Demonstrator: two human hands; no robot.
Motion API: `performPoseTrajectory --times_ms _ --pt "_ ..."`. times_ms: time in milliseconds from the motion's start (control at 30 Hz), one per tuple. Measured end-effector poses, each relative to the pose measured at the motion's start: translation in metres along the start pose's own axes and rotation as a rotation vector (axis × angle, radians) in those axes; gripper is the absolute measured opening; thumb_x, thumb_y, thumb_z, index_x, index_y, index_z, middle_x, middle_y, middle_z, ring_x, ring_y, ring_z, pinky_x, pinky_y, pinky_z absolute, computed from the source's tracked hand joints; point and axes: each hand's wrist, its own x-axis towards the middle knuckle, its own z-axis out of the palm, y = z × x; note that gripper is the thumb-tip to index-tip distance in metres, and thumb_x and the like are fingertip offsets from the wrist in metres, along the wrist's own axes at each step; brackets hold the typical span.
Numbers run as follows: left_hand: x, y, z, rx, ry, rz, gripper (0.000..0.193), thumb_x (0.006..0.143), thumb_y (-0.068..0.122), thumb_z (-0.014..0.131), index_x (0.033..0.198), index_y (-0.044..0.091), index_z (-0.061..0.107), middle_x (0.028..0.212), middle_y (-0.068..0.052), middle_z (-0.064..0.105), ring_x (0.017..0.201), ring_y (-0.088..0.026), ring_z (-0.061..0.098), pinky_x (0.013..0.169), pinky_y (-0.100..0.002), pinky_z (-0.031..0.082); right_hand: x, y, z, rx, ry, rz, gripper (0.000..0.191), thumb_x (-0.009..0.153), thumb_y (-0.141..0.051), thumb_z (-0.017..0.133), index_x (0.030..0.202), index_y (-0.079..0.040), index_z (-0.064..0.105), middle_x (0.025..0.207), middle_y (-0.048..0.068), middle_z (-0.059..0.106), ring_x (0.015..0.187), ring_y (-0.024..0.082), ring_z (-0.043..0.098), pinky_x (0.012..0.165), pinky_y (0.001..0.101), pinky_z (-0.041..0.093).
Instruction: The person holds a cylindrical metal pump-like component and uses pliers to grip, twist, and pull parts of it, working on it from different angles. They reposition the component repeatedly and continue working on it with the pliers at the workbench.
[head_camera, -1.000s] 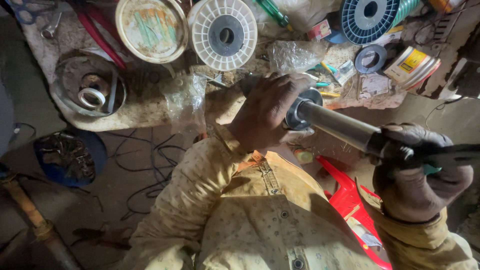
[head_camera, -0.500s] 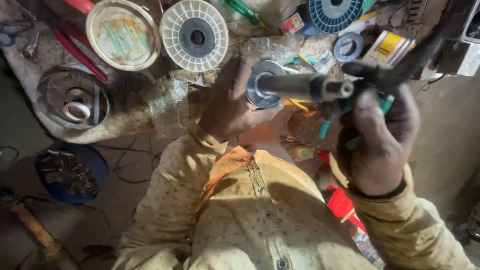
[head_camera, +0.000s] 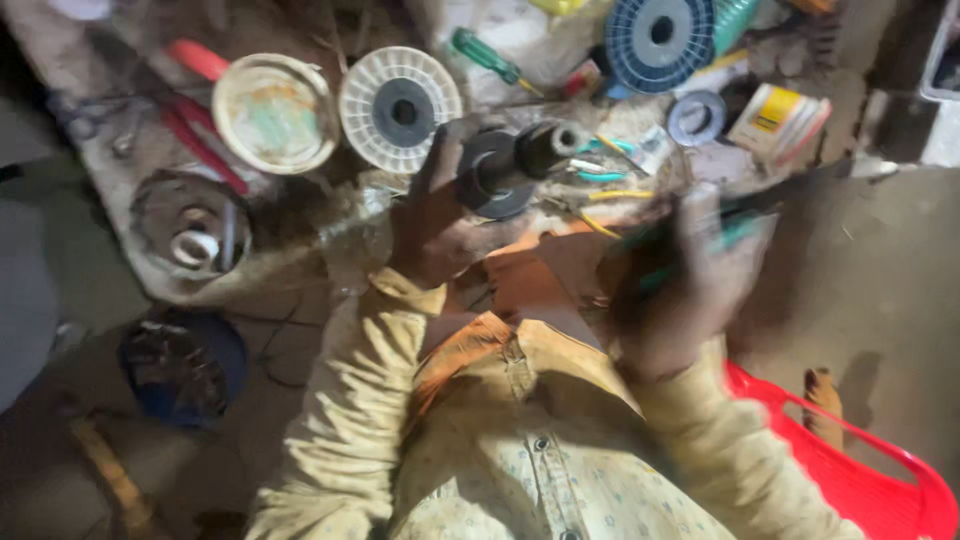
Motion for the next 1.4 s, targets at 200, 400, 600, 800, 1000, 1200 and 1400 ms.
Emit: performPoseTrajectory --times_ms 200,400,600,800,1000,1200,1400 --pt "0.008 0.006 0.004 -0.354 -0.033 -0.271 0.074 0.077 0.024 0.088 0.138 0.004 0.052 0.124 -0.013 0.064 0.115 -0.030 0.067 0.101 -0.040 0.054 -0.054 0.007 -0.013 -0.443 -0.408 0.446 0.015 0.104 -0.015 0.060 0.110 -0.003 0.067 0.095 -0.002 0.060 0.088 0.008 0.053 0.078 0.0231 0.045" --pt "-0.005 -0.003 0.004 -0.178 -0.003 -0.076 0.070 0.083 0.020 0.092 0.139 0.006 0.052 0.128 -0.013 0.062 0.123 -0.029 0.065 0.106 -0.041 0.055 -0.016 -0.012 -0.043 -0.311 -0.425 0.861 0.033 0.100 -0.021 0.059 0.124 0.002 0.065 0.093 0.015 0.073 0.082 0.017 0.069 0.063 0.0245 0.046" --pt "-0.006 -0.009 0.009 -0.013 -0.004 0.131 0.071 0.079 0.016 0.095 0.138 0.004 0.057 0.130 -0.013 0.058 0.123 -0.034 0.061 0.105 -0.043 0.052 0.005 -0.025 -0.029 -0.272 -0.546 1.157 0.035 0.094 -0.021 0.059 0.115 0.006 0.064 0.090 0.020 0.078 0.080 0.026 0.076 0.062 0.0366 0.059" --pt "-0.006 -0.005 0.008 -0.078 -0.024 0.061 0.071 0.082 0.017 0.095 0.138 0.005 0.054 0.129 -0.013 0.057 0.124 -0.033 0.061 0.107 -0.042 0.052 0.009 -0.031 -0.033 -0.232 -0.456 0.963 0.029 0.100 -0.021 0.060 0.115 0.004 0.065 0.082 0.014 0.070 0.067 0.016 0.063 0.055 0.0283 0.050" --pt "0.000 0.004 0.008 -0.205 0.000 -0.034 0.079 0.078 0.016 0.095 0.141 0.005 0.049 0.128 -0.012 0.062 0.120 -0.028 0.067 0.106 -0.038 0.056 -0.011 -0.044 -0.009 -0.261 -0.285 0.112 0.026 0.102 0.006 0.071 0.124 -0.001 0.060 0.097 0.003 0.066 0.079 0.007 0.060 0.069 0.0220 0.050" --pt "0.002 0.012 0.007 -0.060 0.012 0.104 0.072 0.083 0.016 0.096 0.142 0.007 0.054 0.132 -0.013 0.061 0.121 -0.028 0.066 0.106 -0.037 0.055 0.012 -0.036 0.012 -0.512 -0.401 -0.194 0.037 0.099 0.011 0.078 0.129 0.000 0.060 0.116 0.002 0.067 0.100 0.006 0.058 0.092 0.0216 0.051" --pt "-0.002 -0.001 0.006 -0.095 0.026 0.127 0.066 0.085 0.018 0.091 0.142 0.012 0.058 0.140 -0.014 0.055 0.126 -0.030 0.060 0.110 -0.035 0.050 0.014 -0.034 0.009 -0.512 -0.456 -0.203 0.036 0.101 0.010 0.081 0.129 0.000 0.060 0.118 0.002 0.068 0.107 0.008 0.062 0.098 0.0220 0.052"
